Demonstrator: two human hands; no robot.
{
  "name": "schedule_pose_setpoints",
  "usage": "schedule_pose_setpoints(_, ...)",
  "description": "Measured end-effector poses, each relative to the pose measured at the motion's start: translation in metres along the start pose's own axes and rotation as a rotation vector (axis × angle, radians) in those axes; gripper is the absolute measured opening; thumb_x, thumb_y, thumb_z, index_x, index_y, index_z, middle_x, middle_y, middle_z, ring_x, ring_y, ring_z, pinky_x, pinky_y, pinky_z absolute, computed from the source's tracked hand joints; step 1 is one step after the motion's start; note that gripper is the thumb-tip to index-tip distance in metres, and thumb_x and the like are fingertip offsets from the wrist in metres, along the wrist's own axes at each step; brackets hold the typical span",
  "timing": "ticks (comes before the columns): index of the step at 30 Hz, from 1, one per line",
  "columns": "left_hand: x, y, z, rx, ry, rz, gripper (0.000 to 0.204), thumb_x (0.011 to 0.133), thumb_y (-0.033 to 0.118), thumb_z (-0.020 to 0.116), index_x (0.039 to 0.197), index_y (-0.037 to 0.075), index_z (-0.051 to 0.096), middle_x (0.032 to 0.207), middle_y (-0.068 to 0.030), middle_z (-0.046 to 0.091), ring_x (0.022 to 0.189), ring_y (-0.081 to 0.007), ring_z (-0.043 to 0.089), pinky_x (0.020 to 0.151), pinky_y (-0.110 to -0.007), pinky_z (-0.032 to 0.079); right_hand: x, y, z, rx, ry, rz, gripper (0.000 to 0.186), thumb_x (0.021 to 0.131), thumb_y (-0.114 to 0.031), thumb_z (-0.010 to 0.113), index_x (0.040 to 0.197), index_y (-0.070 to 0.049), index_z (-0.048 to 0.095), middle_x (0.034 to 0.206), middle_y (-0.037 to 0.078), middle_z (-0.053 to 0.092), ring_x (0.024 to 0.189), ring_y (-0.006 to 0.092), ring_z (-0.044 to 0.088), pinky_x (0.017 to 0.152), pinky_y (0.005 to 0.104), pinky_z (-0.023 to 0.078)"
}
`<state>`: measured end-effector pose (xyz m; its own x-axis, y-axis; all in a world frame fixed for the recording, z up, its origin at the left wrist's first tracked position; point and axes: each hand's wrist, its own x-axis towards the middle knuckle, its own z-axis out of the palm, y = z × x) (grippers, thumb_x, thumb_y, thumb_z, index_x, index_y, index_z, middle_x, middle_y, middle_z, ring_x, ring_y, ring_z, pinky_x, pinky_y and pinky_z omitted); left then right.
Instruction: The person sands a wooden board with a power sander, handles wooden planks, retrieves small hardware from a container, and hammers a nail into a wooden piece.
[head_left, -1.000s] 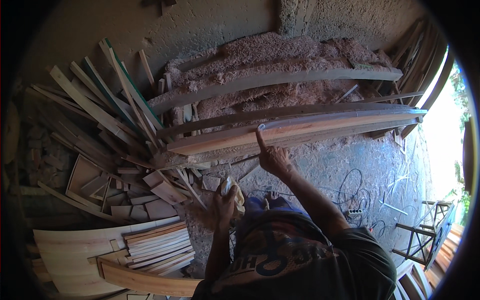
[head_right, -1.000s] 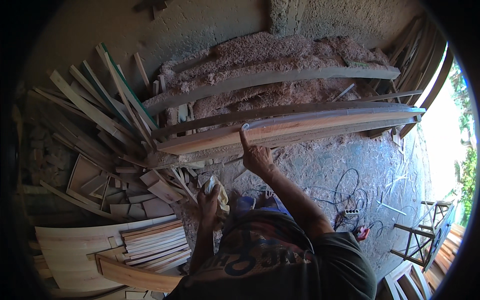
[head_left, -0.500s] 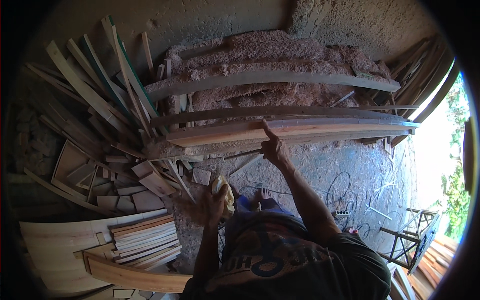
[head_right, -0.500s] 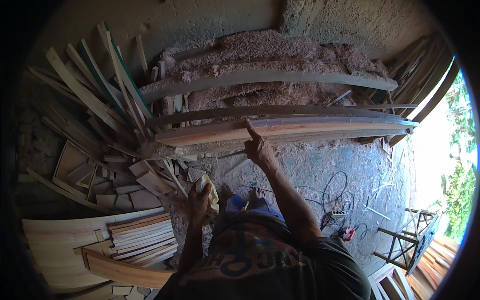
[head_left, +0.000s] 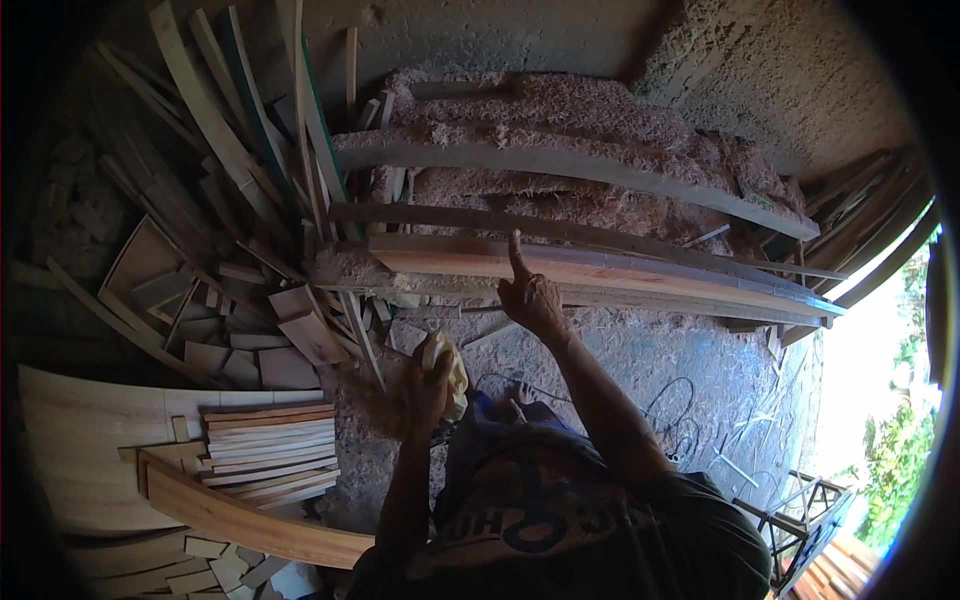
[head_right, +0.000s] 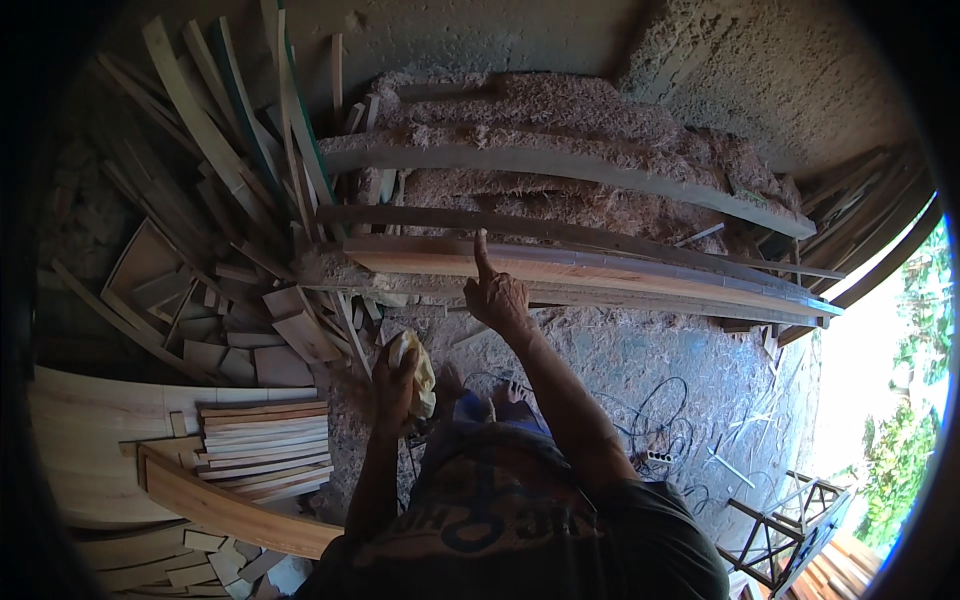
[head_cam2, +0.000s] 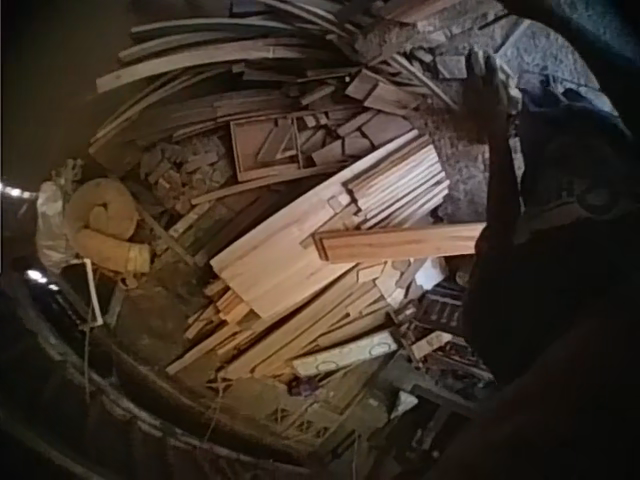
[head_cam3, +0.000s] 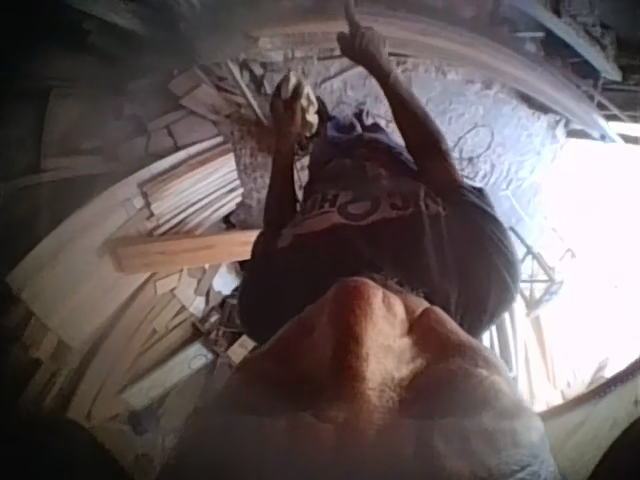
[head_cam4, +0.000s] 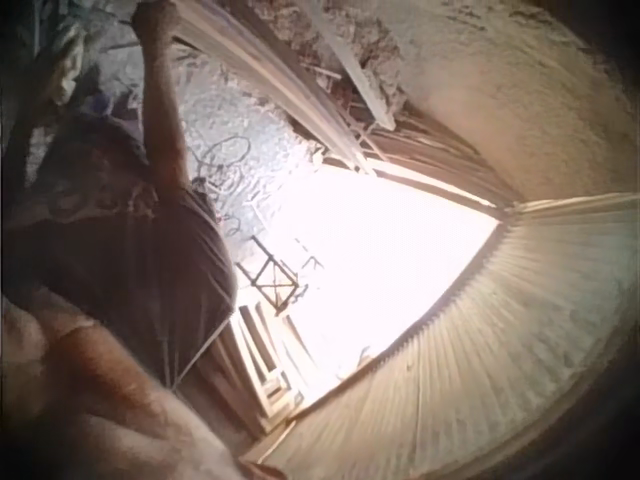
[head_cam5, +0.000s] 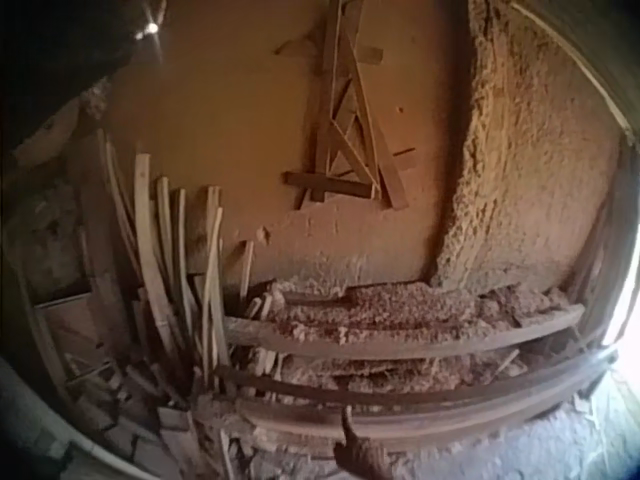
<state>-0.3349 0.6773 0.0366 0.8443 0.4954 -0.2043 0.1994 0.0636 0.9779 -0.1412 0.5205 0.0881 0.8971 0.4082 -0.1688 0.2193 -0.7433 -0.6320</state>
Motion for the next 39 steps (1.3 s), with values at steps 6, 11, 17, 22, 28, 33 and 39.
schedule_pose_setpoints(6,0.021,0.039,0.005,0.082,0.030,0.226,0.039,0.096,0.016,0.062,0.131,-0.001,0.053,0.127,-0.0176,0.060,0.118,-0.0271,0.057,0.101,-0.036,0.045,-0.018,0.002,0.023,-0.165,-0.061,-0.247,0.071,0.089,-0.019,0.053,0.155,-0.011,0.026,0.069,0.020,0.067,0.061,0.0370,0.066,0.061,0.0447,0.055)
schedule_pose_setpoints(11,0.036,0.049,0.009,-0.024,0.036,0.193,0.038,0.095,0.015,0.063,0.129,-0.001,0.056,0.124,-0.0195,0.062,0.118,-0.0275,0.059,0.101,-0.036,0.045,-0.068,-0.045,-0.003,0.932,-0.438,-0.163,0.065,0.095,-0.011,0.051,0.155,-0.012,0.027,0.070,0.012,0.067,0.062,0.0215,0.066,0.059,0.0354,0.056)
schedule_pose_setpoints(17,0.028,0.083,0.016,0.319,0.087,0.088,0.039,0.095,0.017,0.061,0.131,0.001,0.058,0.127,-0.0201,0.062,0.119,-0.0304,0.060,0.100,-0.038,0.047,-0.087,-0.058,-0.004,1.377,-0.684,0.113,0.068,0.096,-0.008,0.049,0.157,-0.015,0.018,0.076,0.012,0.067,0.064,0.0203,0.066,0.063,0.0328,0.056)
schedule_pose_setpoints(22,0.028,0.080,0.016,0.413,0.101,0.180,0.040,0.096,0.016,0.059,0.134,0.006,0.056,0.124,-0.0198,0.062,0.115,-0.0337,0.061,0.098,-0.040,0.048,-0.088,-0.057,0.006,1.633,-0.732,0.193,0.072,0.096,-0.009,0.048,0.158,-0.017,0.012,0.077,0.014,0.067,0.067,0.0240,0.067,0.064,0.0352,0.055)
schedule_pose_setpoints(28,0.028,0.077,0.015,0.590,0.106,0.388,0.048,0.090,0.007,0.064,0.137,0.012,0.055,0.116,-0.0161,0.064,0.109,-0.0318,0.064,0.088,-0.038,0.053,-0.083,-0.062,0.004,1.823,-0.761,0.219,0.079,0.091,-0.018,0.054,0.158,-0.014,0.011,0.076,0.014,0.067,0.065,0.0254,0.067,0.063,0.0350,0.056)
schedule_pose_setpoints(33,0.034,0.055,0.013,0.635,0.092,0.489,0.055,0.085,0.006,0.072,0.136,0.013,0.055,0.110,-0.0138,0.065,0.102,-0.0299,0.066,0.083,-0.037,0.055,-0.065,-0.047,0.003,1.774,-0.743,0.043,0.078,0.096,-0.030,0.054,0.157,-0.010,0.009,0.079,0.012,0.067,0.066,0.0211,0.067,0.061,0.0315,0.056)
schedule_pose_setpoints(39,0.040,0.014,0.010,0.404,0.115,0.418,0.048,0.087,0.013,0.074,0.131,0.002,0.058,0.118,-0.0162,0.066,0.104,-0.0264,0.066,0.089,-0.033,0.052,-0.025,-0.011,-0.004,0.580,-0.059,-0.128,0.079,0.096,-0.028,0.055,0.158,-0.020,0.007,0.074,0.017,0.070,0.063,0.0287,0.069,0.063,0.0442,0.054)
